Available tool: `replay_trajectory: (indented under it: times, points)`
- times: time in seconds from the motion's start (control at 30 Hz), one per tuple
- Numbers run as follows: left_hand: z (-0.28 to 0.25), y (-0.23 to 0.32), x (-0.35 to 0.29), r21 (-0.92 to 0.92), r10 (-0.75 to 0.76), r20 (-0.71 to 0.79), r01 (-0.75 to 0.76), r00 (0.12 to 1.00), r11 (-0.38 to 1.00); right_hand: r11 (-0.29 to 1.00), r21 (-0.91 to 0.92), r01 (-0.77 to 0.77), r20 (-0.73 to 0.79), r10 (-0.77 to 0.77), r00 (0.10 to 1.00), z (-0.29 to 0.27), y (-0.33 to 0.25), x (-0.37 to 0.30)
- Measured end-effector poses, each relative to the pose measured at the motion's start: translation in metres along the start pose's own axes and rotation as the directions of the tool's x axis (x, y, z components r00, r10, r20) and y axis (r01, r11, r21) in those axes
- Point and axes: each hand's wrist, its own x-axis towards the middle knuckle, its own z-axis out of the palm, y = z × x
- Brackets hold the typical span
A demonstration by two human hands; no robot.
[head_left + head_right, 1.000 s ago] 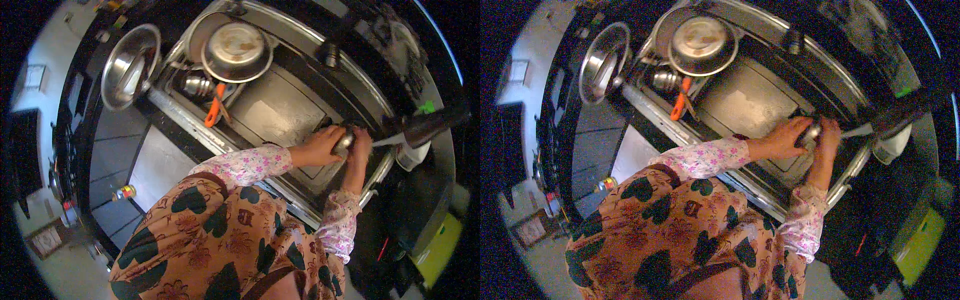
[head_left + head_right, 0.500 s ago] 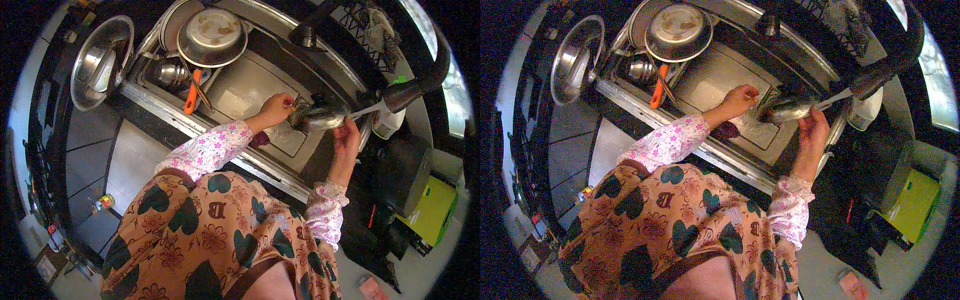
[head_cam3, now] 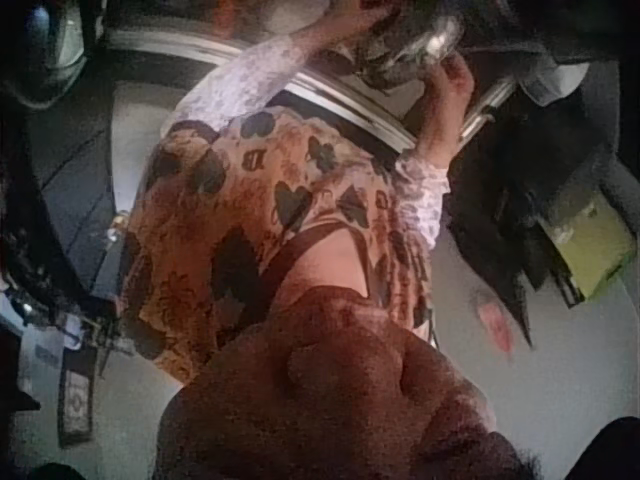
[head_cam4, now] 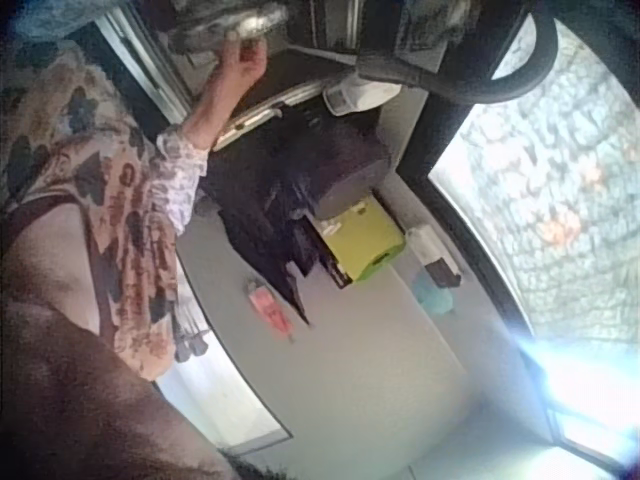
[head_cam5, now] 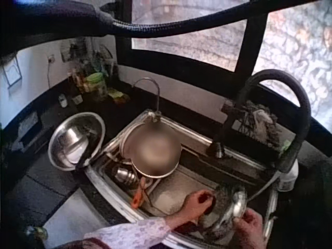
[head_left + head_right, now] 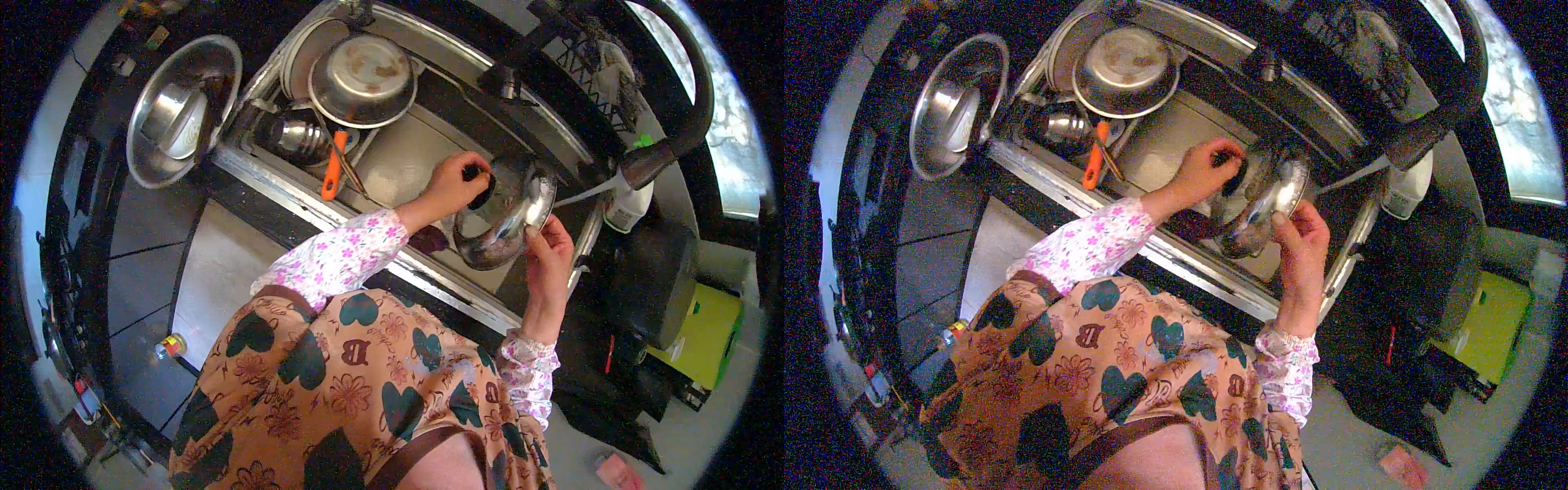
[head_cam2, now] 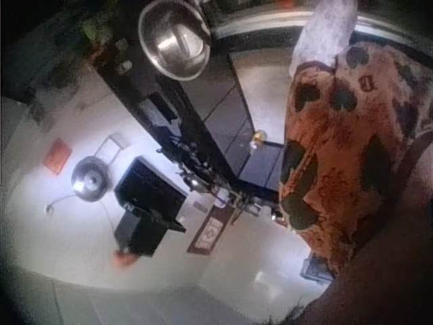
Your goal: The person washes a white bowl, a metal bowl, and a metal lid under running water in a kitchen sink. They rinse each item thoroughly and place them aside in the sink area.
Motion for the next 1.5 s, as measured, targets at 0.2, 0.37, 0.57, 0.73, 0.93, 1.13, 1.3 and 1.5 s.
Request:
replay_trajectory:
  times: [0.2, 0.37, 0.57, 0.73, 0.93, 1.13, 1.3, 1.5]
  points:
    - [-0.116, 0.092, -0.001, 0.407, 0.391, -0.129, -0.311, 0.911, 0.859, 0.968, -0.249, -0.027, -0.054, 0.014, 0.998, 0.019, -0.006, 0.051]
    - [-0.198, 0.119, -0.008, 0.766, 0.532, -0.067, -0.298, 0.844, 0.57, 0.81, -0.582, 0.081, -0.014, -0.109, 0.994, -0.001, 0.01, 0.147]
    - [-0.257, 0.077, 0.0, 0.929, 0.474, -0.01, -0.168, 0.88, 0.33, 0.45, -0.846, 0.288, 0.022, -0.51, 0.86, -0.005, 0.008, 0.224]
    - [-0.266, 0.052, 0.005, 0.936, 0.525, -0.018, -0.17, 0.851, 0.307, 0.342, -0.87, 0.354, 0.084, -0.606, 0.791, 0.014, 0.035, 0.207]
    - [-0.267, 0.033, 0.006, 0.939, 0.422, -0.118, -0.038, 0.899, 0.342, 0.206, -0.831, 0.516, 0.554, 0.388, 0.737, -0.006, 0.208, 0.098]
    - [-0.267, 0.031, -0.002, 0.922, 0.381, -0.217, 0.061, 0.899, 0.382, 0.173, -0.864, 0.473, 0.498, 0.438, 0.749, 0.018, 0.237, 0.058]
    - [-0.237, 0.051, -0.012, 0.935, 0.514, -0.222, 0.032, 0.829, 0.352, 0.22, -0.919, 0.328, 0.395, 0.479, 0.784, -0.013, 0.26, 0.08]
    - [-0.138, 0.043, -0.016, 0.628, 0.302, -0.012, -0.228, 0.953, 0.744, 0.788, -0.607, -0.102, 0.185, 0.264, 0.946, -0.023, 0.163, 0.066]
